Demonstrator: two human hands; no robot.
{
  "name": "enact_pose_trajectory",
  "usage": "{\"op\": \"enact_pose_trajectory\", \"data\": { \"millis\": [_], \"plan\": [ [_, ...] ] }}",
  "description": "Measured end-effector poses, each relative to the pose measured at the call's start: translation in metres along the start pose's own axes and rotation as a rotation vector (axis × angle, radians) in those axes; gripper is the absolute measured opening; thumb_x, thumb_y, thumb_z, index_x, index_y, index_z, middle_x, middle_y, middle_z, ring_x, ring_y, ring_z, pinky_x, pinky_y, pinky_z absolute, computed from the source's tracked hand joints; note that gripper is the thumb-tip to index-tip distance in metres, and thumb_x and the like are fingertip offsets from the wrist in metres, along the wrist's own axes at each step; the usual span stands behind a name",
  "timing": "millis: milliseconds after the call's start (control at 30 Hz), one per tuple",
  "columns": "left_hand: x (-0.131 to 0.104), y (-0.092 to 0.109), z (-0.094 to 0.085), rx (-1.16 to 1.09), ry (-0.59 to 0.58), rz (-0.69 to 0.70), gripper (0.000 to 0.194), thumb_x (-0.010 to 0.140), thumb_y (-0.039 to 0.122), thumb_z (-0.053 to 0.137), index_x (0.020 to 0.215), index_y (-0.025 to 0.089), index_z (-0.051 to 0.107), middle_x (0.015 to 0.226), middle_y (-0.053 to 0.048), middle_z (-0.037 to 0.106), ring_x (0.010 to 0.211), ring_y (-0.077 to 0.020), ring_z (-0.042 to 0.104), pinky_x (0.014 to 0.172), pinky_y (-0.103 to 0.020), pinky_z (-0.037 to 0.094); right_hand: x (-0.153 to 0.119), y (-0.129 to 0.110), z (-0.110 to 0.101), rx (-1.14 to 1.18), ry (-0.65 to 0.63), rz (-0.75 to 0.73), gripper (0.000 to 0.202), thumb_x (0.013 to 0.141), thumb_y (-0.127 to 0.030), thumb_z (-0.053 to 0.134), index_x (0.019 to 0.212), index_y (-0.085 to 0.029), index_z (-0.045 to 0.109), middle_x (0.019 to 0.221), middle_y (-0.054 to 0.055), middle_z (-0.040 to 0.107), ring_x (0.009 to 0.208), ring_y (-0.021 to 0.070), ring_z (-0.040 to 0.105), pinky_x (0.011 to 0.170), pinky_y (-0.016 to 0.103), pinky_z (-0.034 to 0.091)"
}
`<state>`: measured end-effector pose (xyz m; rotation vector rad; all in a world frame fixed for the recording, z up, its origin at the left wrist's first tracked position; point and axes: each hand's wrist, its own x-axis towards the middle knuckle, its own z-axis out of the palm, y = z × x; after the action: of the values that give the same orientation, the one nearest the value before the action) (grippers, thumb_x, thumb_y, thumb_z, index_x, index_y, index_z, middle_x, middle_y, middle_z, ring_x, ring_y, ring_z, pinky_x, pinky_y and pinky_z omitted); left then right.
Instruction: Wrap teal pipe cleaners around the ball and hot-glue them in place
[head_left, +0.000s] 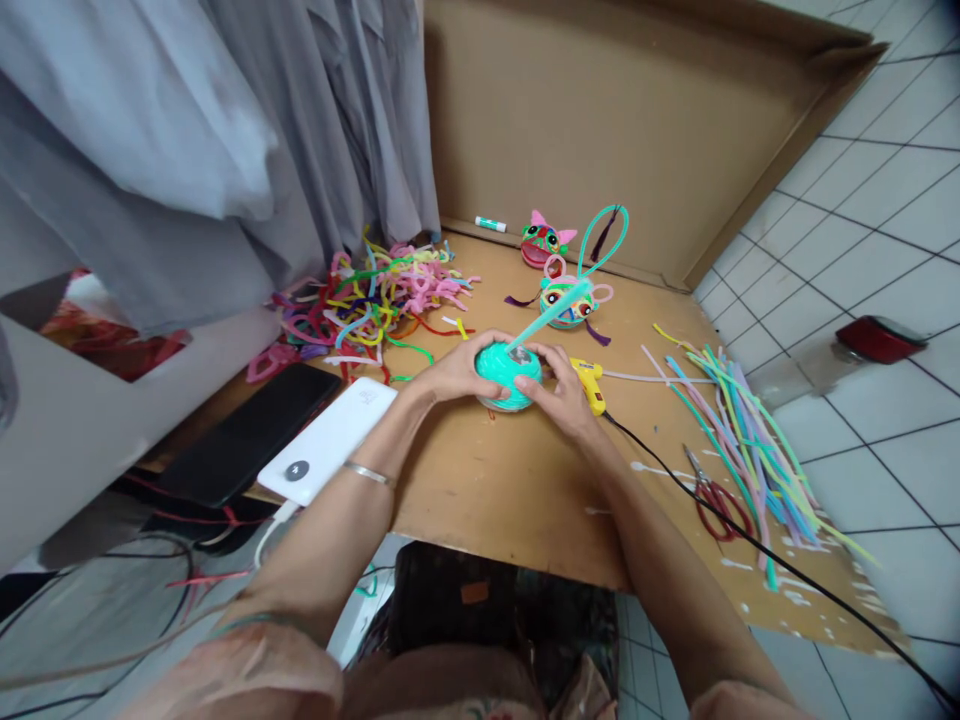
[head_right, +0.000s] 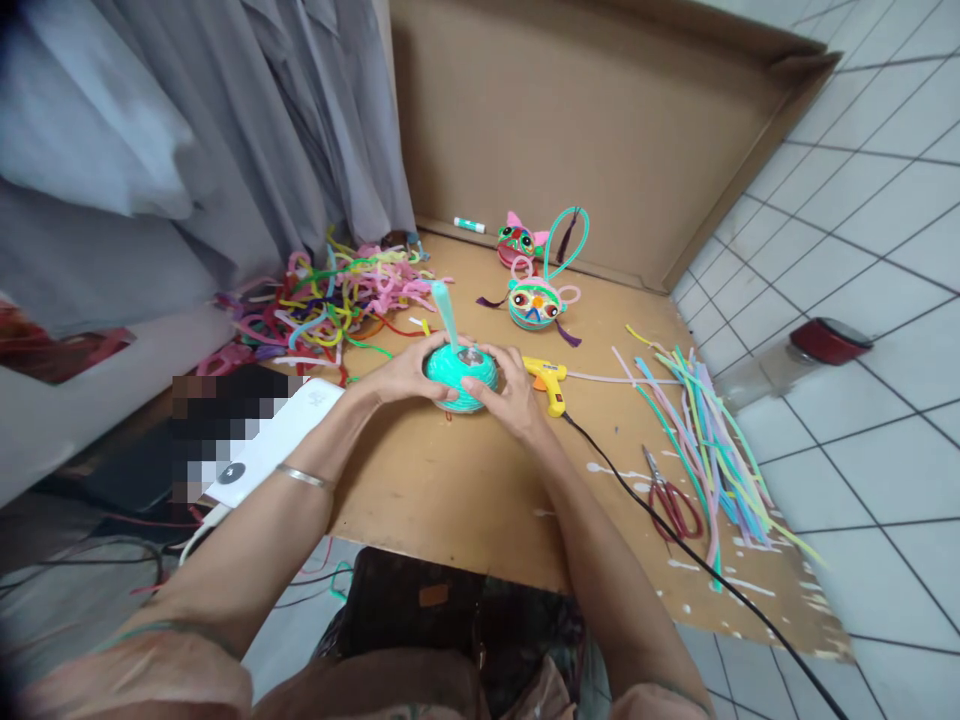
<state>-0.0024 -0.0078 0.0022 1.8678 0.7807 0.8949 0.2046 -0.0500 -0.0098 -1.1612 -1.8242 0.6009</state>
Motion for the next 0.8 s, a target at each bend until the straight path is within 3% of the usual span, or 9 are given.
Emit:
{"op": "enact_pose_trajectory", "data": {
  "millis": [167,600,733,800],
  "plan": [
    [0.0012,-0.0037,0.0000,-0.004,-0.016,0.006,0.073,0.053,0.037,0.079,0.121,0.019,0.060,0.122,-0.007,0.066,0.107,-0.0263,0.064,0.094,-0.038,0.054,0.0006,0.0005,-0.0015,-0.004,-0.033,-0.010,0.058,0.082,-0.061,0.065,0.130,-0.028,0.061,0.125,0.009,0.057,0.119,0.0283,0.056,0.101,0.046,0.048],
    [0.0016,-0.0006,-0.0007,0.010,-0.028,-0.013,0.075,0.054,0.037,0.079,0.122,0.017,0.059,0.125,-0.009,0.066,0.112,-0.0283,0.063,0.098,-0.040,0.053,-0.0060,-0.0011,0.0032,0.025,0.044,0.008,0.064,0.082,-0.056,0.066,0.134,-0.021,0.051,0.134,0.013,0.056,0.125,0.0291,0.055,0.100,0.042,0.049],
    [0.0010,0.0009,-0.0003,-0.021,-0.028,-0.045,0.077,0.052,0.036,0.078,0.123,0.016,0.056,0.124,-0.009,0.064,0.112,-0.0277,0.062,0.097,-0.038,0.053,-0.0067,0.0004,0.0012,0.095,0.046,0.002,0.050,0.084,-0.052,0.065,0.123,-0.022,0.056,0.124,0.011,0.063,0.115,0.0252,0.061,0.093,0.040,0.052],
    [0.0006,0.0029,0.0002,-0.032,-0.024,-0.057,0.077,0.052,0.037,0.078,0.123,0.016,0.055,0.124,-0.009,0.063,0.113,-0.0275,0.061,0.098,-0.038,0.052,-0.0076,0.0015,0.0013,0.097,0.113,-0.029,0.037,0.086,-0.048,0.063,0.114,-0.023,0.060,0.117,0.009,0.065,0.109,0.0235,0.063,0.091,0.039,0.052]
  ]
}}
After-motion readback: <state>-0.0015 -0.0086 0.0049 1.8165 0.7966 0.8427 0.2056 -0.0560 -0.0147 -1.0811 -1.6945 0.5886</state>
